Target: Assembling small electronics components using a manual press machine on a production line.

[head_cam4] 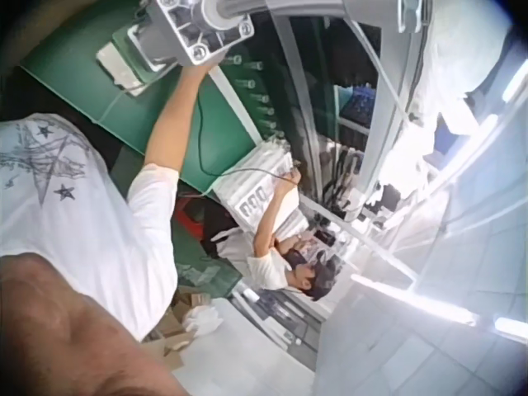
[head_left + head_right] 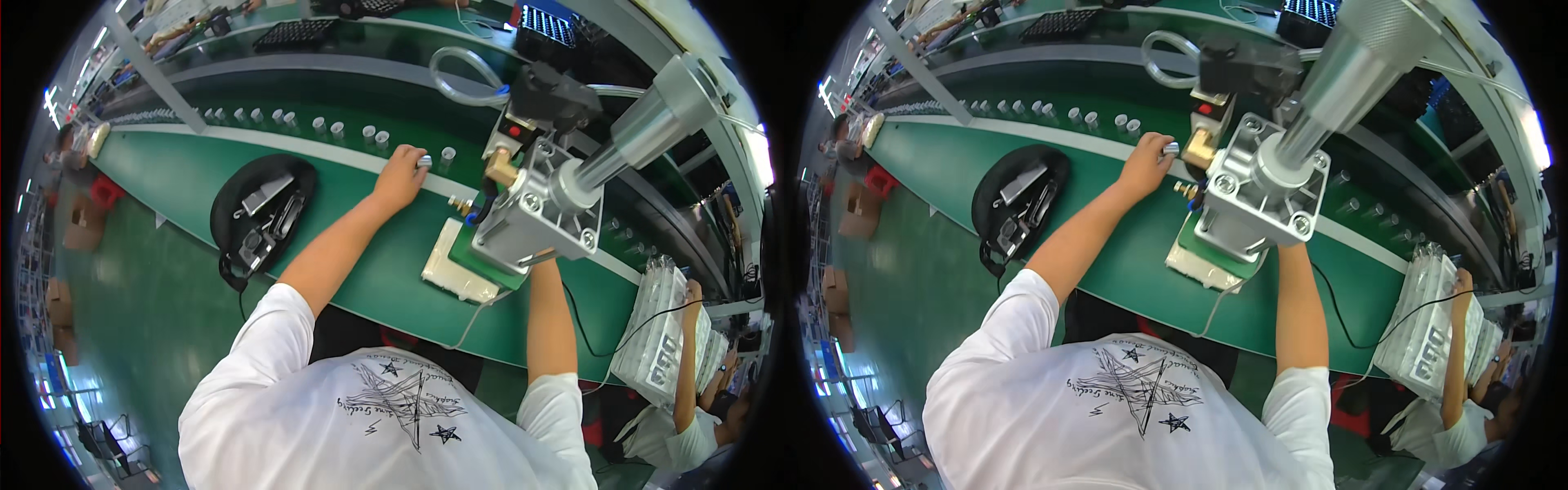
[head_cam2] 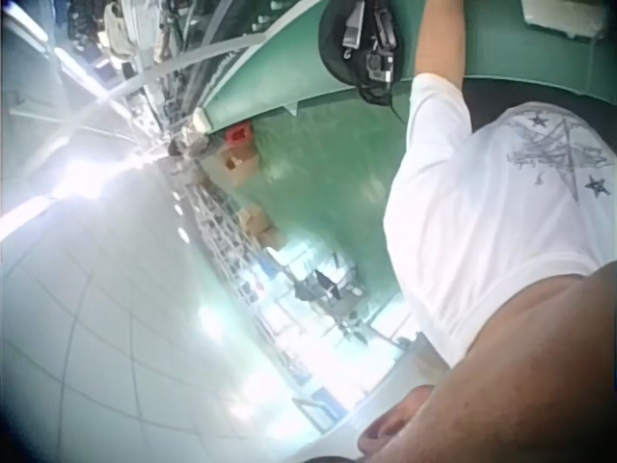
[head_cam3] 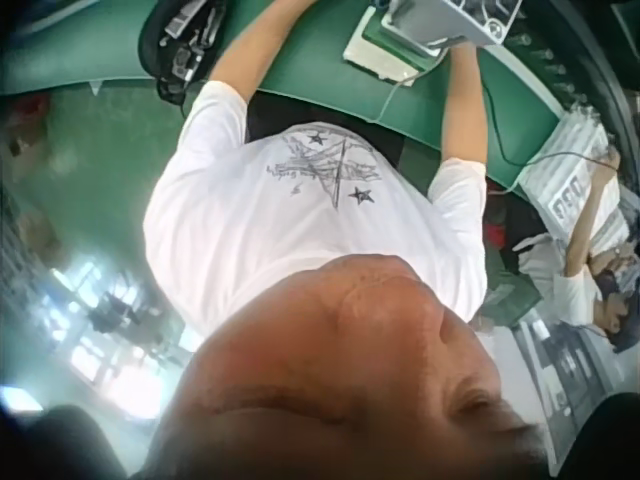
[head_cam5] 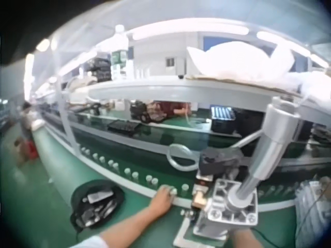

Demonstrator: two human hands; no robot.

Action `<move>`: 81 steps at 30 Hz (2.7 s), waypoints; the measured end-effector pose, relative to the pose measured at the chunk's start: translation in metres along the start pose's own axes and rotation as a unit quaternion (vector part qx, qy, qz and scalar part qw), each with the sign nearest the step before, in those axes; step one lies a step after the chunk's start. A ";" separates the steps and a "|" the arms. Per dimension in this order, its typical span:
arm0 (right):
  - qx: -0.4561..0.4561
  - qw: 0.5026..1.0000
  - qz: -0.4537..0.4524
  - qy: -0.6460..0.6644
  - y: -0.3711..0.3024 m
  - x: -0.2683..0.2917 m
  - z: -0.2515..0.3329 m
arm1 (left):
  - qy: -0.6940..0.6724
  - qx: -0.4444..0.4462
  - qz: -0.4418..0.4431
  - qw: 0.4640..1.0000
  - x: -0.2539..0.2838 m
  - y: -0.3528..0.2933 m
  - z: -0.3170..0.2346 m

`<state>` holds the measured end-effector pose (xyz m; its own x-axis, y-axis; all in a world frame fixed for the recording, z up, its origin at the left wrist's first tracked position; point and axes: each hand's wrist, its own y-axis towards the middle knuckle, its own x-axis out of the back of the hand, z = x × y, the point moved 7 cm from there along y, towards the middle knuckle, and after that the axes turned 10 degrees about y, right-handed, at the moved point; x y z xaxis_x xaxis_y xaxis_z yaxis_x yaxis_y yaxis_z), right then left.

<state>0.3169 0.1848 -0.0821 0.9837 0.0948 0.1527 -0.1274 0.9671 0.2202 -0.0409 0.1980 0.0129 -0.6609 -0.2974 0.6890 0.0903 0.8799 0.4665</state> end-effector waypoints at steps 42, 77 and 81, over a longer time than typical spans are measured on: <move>-0.074 0.913 -0.111 -0.386 0.083 0.061 0.065 | -0.033 0.110 0.050 0.992 0.052 -0.149 -0.022; -0.100 0.991 -0.057 -0.065 -0.115 -0.104 0.158 | -0.162 -0.004 0.142 0.977 -0.017 -0.126 -0.095; -0.091 0.994 -0.047 0.043 -0.117 -0.104 0.151 | -0.159 -0.021 0.124 0.979 -0.014 -0.127 -0.096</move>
<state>0.2103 0.0258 0.0216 0.9984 0.0147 0.0553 -0.0175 0.9986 0.0506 0.0286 0.0548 -0.0026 -0.8126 0.0605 0.5797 0.3038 0.8928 0.3326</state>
